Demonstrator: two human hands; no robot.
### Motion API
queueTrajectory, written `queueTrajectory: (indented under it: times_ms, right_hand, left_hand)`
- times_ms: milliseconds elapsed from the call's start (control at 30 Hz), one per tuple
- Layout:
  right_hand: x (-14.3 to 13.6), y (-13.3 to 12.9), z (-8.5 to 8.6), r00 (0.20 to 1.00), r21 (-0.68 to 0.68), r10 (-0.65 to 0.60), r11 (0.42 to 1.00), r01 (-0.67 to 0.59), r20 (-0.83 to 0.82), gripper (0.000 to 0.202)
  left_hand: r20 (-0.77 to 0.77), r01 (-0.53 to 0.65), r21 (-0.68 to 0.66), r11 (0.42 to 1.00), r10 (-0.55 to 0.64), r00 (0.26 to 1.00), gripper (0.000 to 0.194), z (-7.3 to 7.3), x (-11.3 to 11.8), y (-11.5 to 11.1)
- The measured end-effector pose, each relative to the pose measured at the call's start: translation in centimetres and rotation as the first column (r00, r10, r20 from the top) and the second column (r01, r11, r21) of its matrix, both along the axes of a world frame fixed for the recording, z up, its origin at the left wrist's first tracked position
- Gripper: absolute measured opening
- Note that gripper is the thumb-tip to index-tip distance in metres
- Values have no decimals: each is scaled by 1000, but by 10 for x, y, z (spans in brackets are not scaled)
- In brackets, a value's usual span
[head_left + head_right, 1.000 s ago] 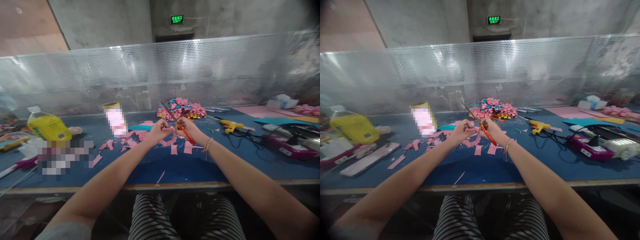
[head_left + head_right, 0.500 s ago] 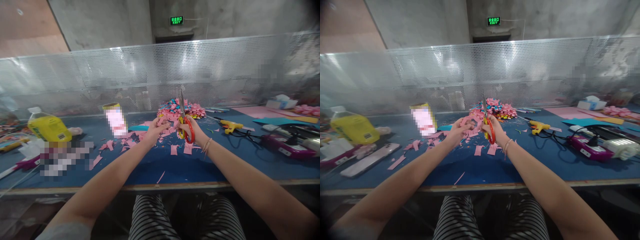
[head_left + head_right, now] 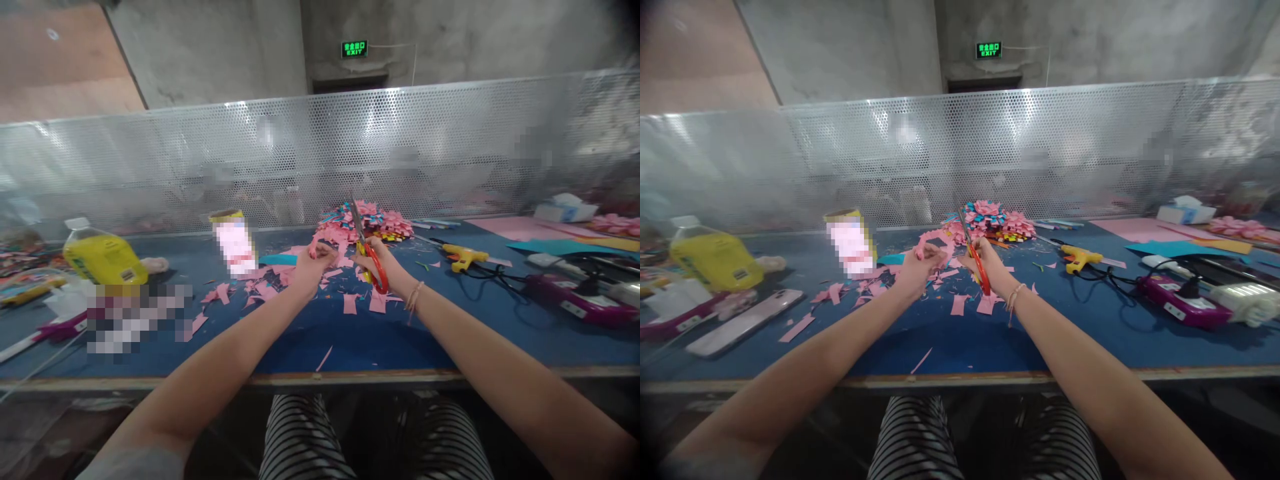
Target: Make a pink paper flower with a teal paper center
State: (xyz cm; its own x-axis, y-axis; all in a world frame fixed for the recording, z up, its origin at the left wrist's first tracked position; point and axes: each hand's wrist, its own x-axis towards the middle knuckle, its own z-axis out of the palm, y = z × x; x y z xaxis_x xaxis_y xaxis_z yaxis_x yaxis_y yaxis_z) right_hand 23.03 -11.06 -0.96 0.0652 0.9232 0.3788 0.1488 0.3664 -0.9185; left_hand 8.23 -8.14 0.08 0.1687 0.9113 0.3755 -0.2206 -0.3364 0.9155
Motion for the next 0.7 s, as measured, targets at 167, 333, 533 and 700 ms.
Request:
queueTrajectory:
  times_ms: [167,333,533,700]
  right_hand:
    - [7,1,0,977,-94,-28,994,49,212,35]
    - [8,-6,3,941,-106,58,994,-24,333,34]
    - [7,-12,5,926,-113,70,993,-30,371,34]
    - [6,-11,1,956,-120,121,989,-92,268,32]
  left_hand:
    - [192,-55,-81,995,70,979,19,8,-5,3]
    - [218,-128,-91,988,145,965,19,12,-7,4]
    - [163,-123,-52,991,130,978,18,11,-6,5]
    - [96,-90,-2,996,90,991,14,8,-5,3]
